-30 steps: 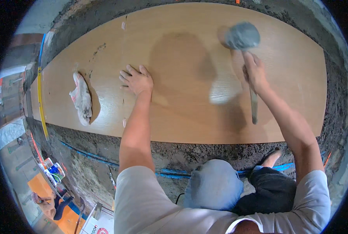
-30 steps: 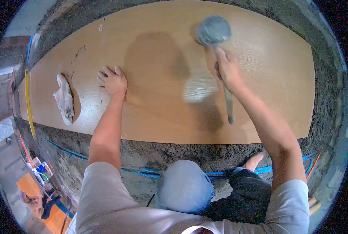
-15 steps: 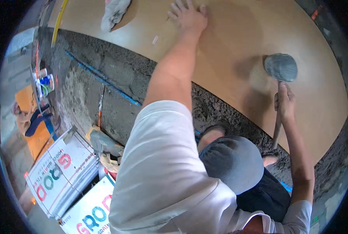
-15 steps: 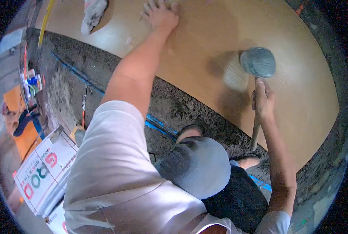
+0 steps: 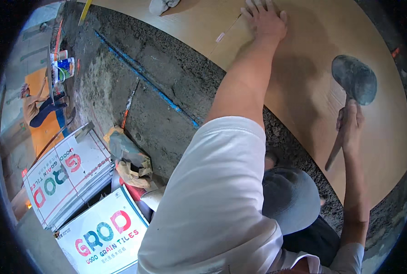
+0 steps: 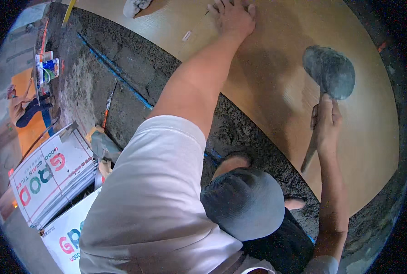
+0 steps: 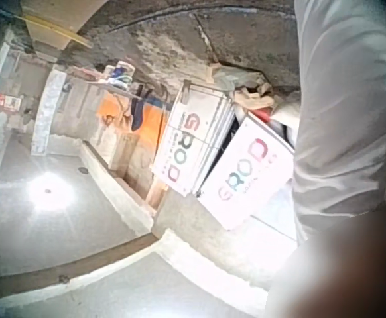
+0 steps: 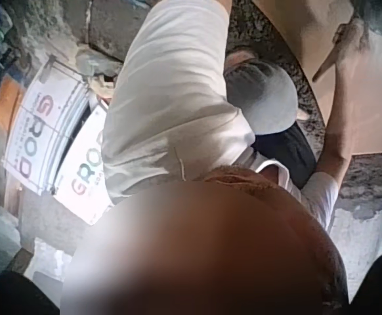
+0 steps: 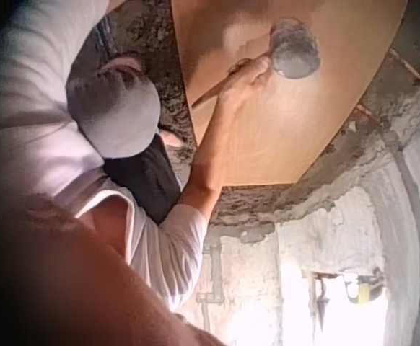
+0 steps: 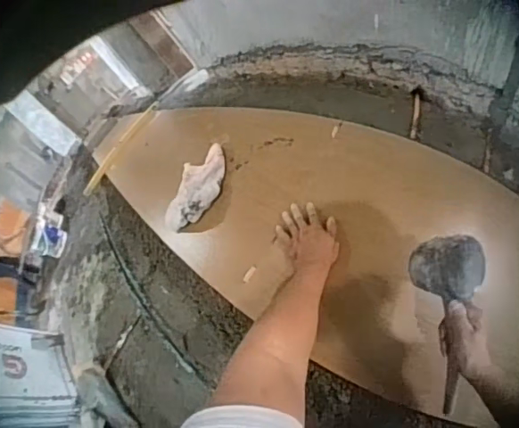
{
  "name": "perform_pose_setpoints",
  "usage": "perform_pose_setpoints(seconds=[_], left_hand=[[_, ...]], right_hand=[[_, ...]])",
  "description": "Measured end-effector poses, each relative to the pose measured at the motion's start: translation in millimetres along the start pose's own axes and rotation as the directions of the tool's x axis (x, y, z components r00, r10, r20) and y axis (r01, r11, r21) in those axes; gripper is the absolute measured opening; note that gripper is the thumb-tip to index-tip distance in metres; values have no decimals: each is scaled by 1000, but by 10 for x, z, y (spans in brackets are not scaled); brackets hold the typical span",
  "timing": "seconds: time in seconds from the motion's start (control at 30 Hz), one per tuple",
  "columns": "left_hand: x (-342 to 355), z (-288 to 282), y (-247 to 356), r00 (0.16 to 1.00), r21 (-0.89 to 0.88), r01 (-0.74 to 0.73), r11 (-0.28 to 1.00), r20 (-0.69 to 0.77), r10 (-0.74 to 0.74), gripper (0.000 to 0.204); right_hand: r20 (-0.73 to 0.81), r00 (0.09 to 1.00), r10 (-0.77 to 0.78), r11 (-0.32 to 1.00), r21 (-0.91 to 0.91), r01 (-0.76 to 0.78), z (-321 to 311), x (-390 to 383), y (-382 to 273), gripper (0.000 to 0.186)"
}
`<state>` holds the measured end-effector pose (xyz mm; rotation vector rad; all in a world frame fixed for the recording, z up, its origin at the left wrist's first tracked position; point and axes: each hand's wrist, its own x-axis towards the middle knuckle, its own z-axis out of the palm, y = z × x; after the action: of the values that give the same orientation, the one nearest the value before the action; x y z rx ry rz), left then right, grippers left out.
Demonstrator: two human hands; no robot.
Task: Laying large floor tiles on a wet mortar bed using a rubber mallet and spacers.
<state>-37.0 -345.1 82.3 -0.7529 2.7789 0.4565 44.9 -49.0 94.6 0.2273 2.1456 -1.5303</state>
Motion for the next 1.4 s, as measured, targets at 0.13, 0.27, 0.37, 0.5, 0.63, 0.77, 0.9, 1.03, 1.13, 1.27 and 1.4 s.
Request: perform_pose_setpoints(seconds=[0.13, 0.27, 0.37, 0.5, 0.63, 0.77, 0.9, 1.03, 1.13, 1.27, 1.4], left_hand=[[90, 295, -97, 973, 117, 72, 991, -227, -44, 61], [522, 447, -369, 825, 111, -27, 993, -559, 85, 61], [372, 749, 76, 958, 233, -106, 967, -238, 162, 50], [712, 761, -696, 797, 641, -218, 736, -318, 513, 42], [514, 826, -216, 893, 313, -87, 946, -397, 214, 59], [476, 800, -184, 888, 278, -79, 957, -417, 194, 62], [501, 754, -225, 899, 277, -119, 953, -379, 222, 62], [409, 854, 342, 902, 384, -122, 915, -342, 264, 61], [-40, 1234, 1602, 547, 395, -710, 583, -213, 810, 57], [-860, 1828, 3513, 362, 100, -928, 359, 17, 932, 64], [-1357, 2126, 3979, 419, 259, -885, 386, 85, 904, 63]], right_hand=[[9, 991, 134, 990, -49, -133, 306, -77, -22, 31], [49, 999, -18, 999, 37, 16, 42, -30, 95, 36], [-134, 941, 310, 945, -63, -320, -420, -119, 507, 45], [-8, 962, 274, 946, 179, -268, -660, -291, 441, 41], [-213, 929, 304, 952, 116, -284, -1228, -816, 889, 44], [-220, 896, 386, 911, 244, -332, -1490, -1041, 916, 40], [-294, 888, 353, 924, 260, -281, -1479, -1155, 1448, 40], [-555, 832, -24, 998, 38, 54, -1397, -1079, 1358, 43], [-381, 886, 266, 954, 238, -185, -1725, -1040, 1150, 40], [-394, 867, 304, 889, 445, -110, -2556, -437, 987, 38], [-794, 601, 94, 960, 232, 155, -3320, 32, 1226, 39]])
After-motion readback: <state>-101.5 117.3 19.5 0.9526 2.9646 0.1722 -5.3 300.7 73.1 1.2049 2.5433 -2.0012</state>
